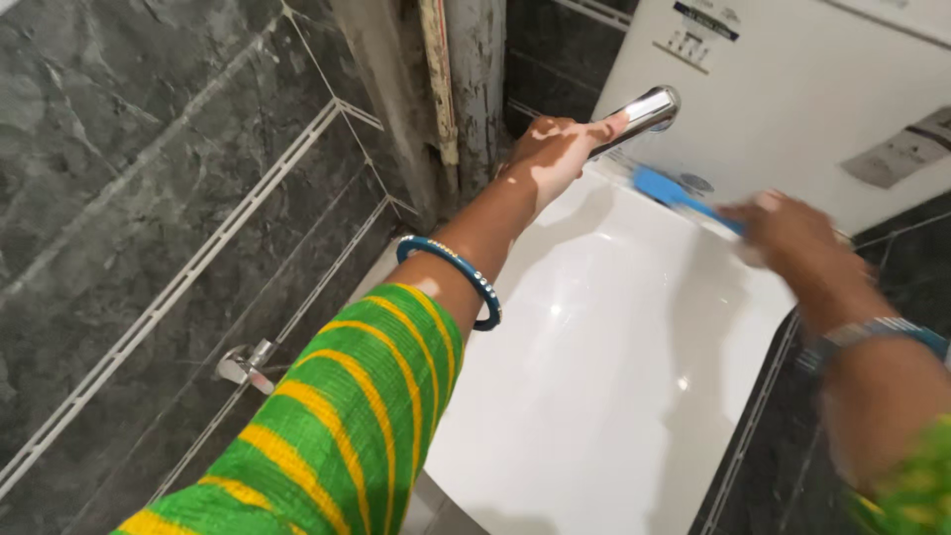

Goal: The person cleans a toilet by first scrubbing the bowl and seat with a handheld bidet sprayer and a blue brush. They then remove the cistern lid, scrub it on the floor, rinse it, and reinstall it. Finally, they scrub the cistern body and the toilet seat.

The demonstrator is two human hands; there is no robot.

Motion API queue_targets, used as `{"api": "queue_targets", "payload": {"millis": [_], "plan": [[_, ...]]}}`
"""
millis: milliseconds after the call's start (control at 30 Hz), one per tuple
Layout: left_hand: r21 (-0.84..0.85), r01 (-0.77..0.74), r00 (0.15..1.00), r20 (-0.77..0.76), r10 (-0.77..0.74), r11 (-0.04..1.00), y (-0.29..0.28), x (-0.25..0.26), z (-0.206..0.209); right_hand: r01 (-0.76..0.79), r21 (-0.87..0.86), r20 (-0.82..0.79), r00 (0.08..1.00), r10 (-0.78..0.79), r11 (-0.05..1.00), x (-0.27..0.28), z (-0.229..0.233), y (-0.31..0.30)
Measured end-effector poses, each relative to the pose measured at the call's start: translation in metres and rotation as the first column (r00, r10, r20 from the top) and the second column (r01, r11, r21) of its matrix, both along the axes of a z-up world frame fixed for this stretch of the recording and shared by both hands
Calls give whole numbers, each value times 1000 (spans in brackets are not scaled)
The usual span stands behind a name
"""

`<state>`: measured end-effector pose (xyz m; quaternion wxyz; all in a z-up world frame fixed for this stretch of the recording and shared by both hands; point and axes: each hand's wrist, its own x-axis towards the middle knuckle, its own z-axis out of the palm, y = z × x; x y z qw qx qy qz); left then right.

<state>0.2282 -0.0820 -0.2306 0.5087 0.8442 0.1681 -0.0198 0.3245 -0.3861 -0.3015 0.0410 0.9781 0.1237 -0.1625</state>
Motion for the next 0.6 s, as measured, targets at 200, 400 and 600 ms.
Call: {"api": "queue_targets", "payload": {"millis": [200,400,600], "plan": [[-39,-95,993,-68,92,995,8,3,25,156,-365,112,986,-123,918,-22,-3,-82],[-83,-83,996,-19,82,993,-4,-4,32,70,-264,238,971,-6,962,-51,69,-29],[-122,-36,999,-14,34,992,-31,0,43,3,-40,301,954,9,999,-77,98,3]]}}
